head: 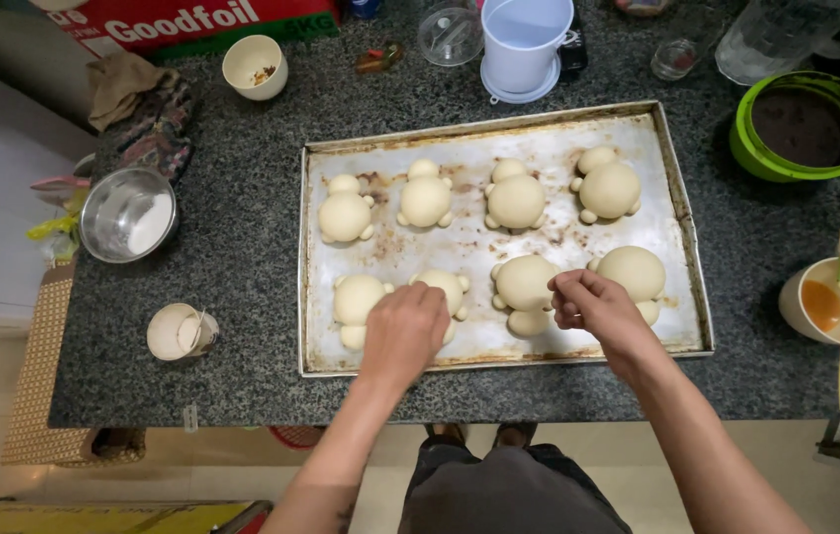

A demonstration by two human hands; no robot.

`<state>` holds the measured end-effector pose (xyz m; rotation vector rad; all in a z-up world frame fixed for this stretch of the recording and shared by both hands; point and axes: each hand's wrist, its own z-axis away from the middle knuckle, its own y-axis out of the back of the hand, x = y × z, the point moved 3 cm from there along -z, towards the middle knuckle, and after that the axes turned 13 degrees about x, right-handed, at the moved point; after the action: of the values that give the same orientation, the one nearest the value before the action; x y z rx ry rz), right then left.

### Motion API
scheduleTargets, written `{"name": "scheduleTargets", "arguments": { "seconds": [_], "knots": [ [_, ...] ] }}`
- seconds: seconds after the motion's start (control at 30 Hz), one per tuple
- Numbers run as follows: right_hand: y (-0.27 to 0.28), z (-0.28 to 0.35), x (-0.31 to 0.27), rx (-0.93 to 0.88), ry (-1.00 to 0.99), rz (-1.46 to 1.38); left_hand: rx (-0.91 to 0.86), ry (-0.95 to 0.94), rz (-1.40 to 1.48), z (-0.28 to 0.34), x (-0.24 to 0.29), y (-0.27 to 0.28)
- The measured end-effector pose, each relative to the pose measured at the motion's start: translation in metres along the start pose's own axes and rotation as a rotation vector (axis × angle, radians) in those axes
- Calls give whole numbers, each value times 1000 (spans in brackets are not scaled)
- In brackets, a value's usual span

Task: Decorating bear-shaped bread dough with small pieces for eyes on a baking tray.

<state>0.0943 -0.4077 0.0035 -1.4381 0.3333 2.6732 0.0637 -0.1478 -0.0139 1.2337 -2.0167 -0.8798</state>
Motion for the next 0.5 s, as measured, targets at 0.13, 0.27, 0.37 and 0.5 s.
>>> {"name": "scheduleTargets", "arguments": {
  "seconds": [0.13,0.27,0.37,0.5],
  "knots": [
    [0,-4,3,1,4,-9,9,84,33,-12,-18,6],
    [-4,-2,0,3,-5,-6,-5,104,-17,-30,-22,21],
    [-5,-3,3,10,-6,-14,-48,96,-15,-23,-27,4],
    [-6,3,0,27,-7,-18,-135,109,66,-19,-30,-6]
  ]
}}
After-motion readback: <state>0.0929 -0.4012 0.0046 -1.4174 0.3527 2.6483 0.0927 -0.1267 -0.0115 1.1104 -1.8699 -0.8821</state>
